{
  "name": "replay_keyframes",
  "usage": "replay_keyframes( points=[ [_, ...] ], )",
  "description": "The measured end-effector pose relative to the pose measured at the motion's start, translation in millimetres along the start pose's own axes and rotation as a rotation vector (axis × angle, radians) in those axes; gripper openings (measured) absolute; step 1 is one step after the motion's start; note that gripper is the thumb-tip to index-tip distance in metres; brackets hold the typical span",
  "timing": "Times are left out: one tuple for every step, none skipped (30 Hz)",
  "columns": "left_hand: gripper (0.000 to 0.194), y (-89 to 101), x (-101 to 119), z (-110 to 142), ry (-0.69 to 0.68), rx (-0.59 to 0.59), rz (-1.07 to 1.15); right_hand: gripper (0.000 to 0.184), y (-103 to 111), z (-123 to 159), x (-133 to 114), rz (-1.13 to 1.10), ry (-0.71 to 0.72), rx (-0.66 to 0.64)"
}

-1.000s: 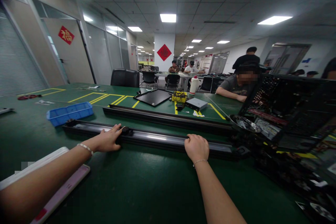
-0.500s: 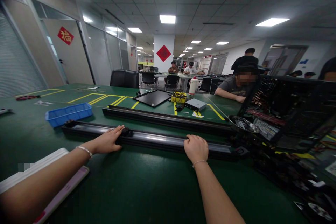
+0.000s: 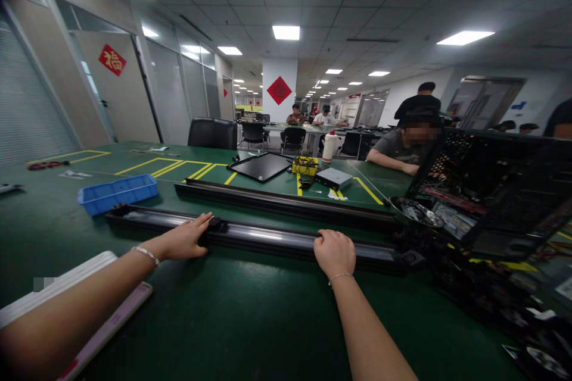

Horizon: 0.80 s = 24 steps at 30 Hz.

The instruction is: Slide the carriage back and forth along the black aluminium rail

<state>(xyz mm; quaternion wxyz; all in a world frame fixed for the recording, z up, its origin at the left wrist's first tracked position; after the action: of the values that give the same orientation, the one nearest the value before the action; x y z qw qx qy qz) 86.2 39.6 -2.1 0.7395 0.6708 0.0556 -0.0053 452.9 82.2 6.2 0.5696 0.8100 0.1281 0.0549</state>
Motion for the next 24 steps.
replay_keyframes(
  points=[
    [0.088, 0.4, 0.4, 0.2, 0.0, 0.001, -0.001, 0.039, -0.3, 0.0, 0.3, -0.002, -0.003, -0.004],
    [0.088, 0.6, 1.1, 0.4, -0.002, 0.004, -0.003, 0.039, -0.5, 0.0, 0.7, -0.003, -0.006, -0.009],
    [0.089, 0.7, 1.9, 0.5, -0.003, 0.006, -0.004, 0.04, -0.7, -0.1, 0.9, -0.004, -0.007, -0.013],
    [0.089, 0.5, 2.7, 0.6, -0.002, 0.007, -0.005, 0.04, -0.8, -0.1, 1.0, -0.006, -0.007, -0.017],
    [0.089, 0.3, 3.5, 0.6, -0.001, 0.006, -0.007, 0.04, -0.9, -0.2, 1.0, -0.007, -0.006, -0.021],
    [0.089, 0.0, 4.2, 0.6, 0.003, 0.006, -0.008, 0.04, -0.9, -0.2, 1.0, -0.009, -0.006, -0.025],
    [0.089, -0.3, 4.6, 0.5, 0.007, 0.006, -0.008, 0.04, -0.9, -0.2, 0.9, -0.011, -0.007, -0.029],
    [0.089, -0.6, 5.0, 0.4, 0.009, 0.007, -0.007, 0.04, -0.8, -0.1, 0.9, -0.012, -0.008, -0.031],
    [0.089, -0.7, 5.2, 0.2, 0.011, 0.009, -0.007, 0.04, -0.7, 0.0, 0.9, -0.013, -0.011, -0.03],
    [0.089, -0.8, 5.3, 0.1, 0.012, 0.012, -0.006, 0.04, -0.6, 0.1, 0.7, -0.012, -0.012, -0.028],
    [0.088, -0.8, 5.1, -0.2, 0.012, 0.014, -0.004, 0.04, -0.5, 0.1, 0.5, -0.012, -0.01, -0.025],
    [0.088, -0.9, 4.8, -0.4, 0.012, 0.015, -0.003, 0.04, -0.5, 0.2, 0.3, -0.012, -0.008, -0.022],
    [0.088, -1.0, 4.4, -0.6, 0.011, 0.014, -0.002, 0.04, -0.7, 0.2, 0.2, -0.012, -0.007, -0.02],
    [0.088, -1.0, 4.0, -0.8, 0.011, 0.012, -0.003, 0.04, -0.9, 0.2, 0.2, -0.012, -0.007, -0.02],
    [0.088, -0.9, 3.8, -0.8, 0.01, 0.011, -0.004, 0.04, -1.2, 0.2, 0.2, -0.012, -0.009, -0.021],
    [0.088, -0.6, 3.9, -0.7, 0.008, 0.009, -0.005, 0.04, -1.3, 0.3, 0.5, -0.011, -0.013, -0.02],
    [0.088, -0.2, 4.3, -0.5, 0.006, 0.008, -0.007, 0.039, -1.4, 0.3, 0.6, -0.011, -0.017, -0.019],
    [0.088, 0.6, 5.1, 0.0, 0.006, 0.006, -0.009, 0.039, -1.3, 0.3, 0.7, -0.011, -0.019, -0.017],
    [0.088, 1.5, 6.3, 0.6, 0.007, 0.003, -0.011, 0.039, -1.2, 0.3, 0.7, -0.011, -0.018, -0.016],
    [0.088, 2.6, 7.9, 1.4, 0.01, -0.002, -0.013, 0.039, -1.1, 0.3, 0.6, -0.009, -0.017, -0.015],
    [0.089, 3.9, 9.8, 2.2, 0.015, -0.007, -0.016, 0.039, -0.9, 0.2, 0.6, -0.006, -0.016, -0.012],
    [0.09, 5.3, 11.8, 3.2, 0.019, -0.014, -0.019, 0.039, -0.7, 0.2, 0.5, -0.002, -0.013, -0.007],
    [0.09, 6.9, 14.0, 4.1, 0.022, -0.019, -0.022, 0.039, -0.8, 0.1, 0.5, 0.0, -0.009, -0.003],
    [0.09, 8.2, 15.8, 4.9, 0.025, -0.027, -0.025, 0.039, -0.9, 0.1, 0.6, 0.001, -0.006, 0.002]
  ],
)
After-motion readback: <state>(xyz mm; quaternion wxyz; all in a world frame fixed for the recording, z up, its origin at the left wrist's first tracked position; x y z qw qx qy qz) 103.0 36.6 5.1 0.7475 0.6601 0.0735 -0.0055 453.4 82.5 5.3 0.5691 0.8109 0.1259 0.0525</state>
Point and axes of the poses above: each hand's wrist, its own z-axis away from the middle knuckle, its own y-axis out of the back of the hand, x = y × z, the point moved 6 cm from there along -z, towards the middle knuckle, and after that the axes turned 14 degrees about y, right-handed, at the moved point
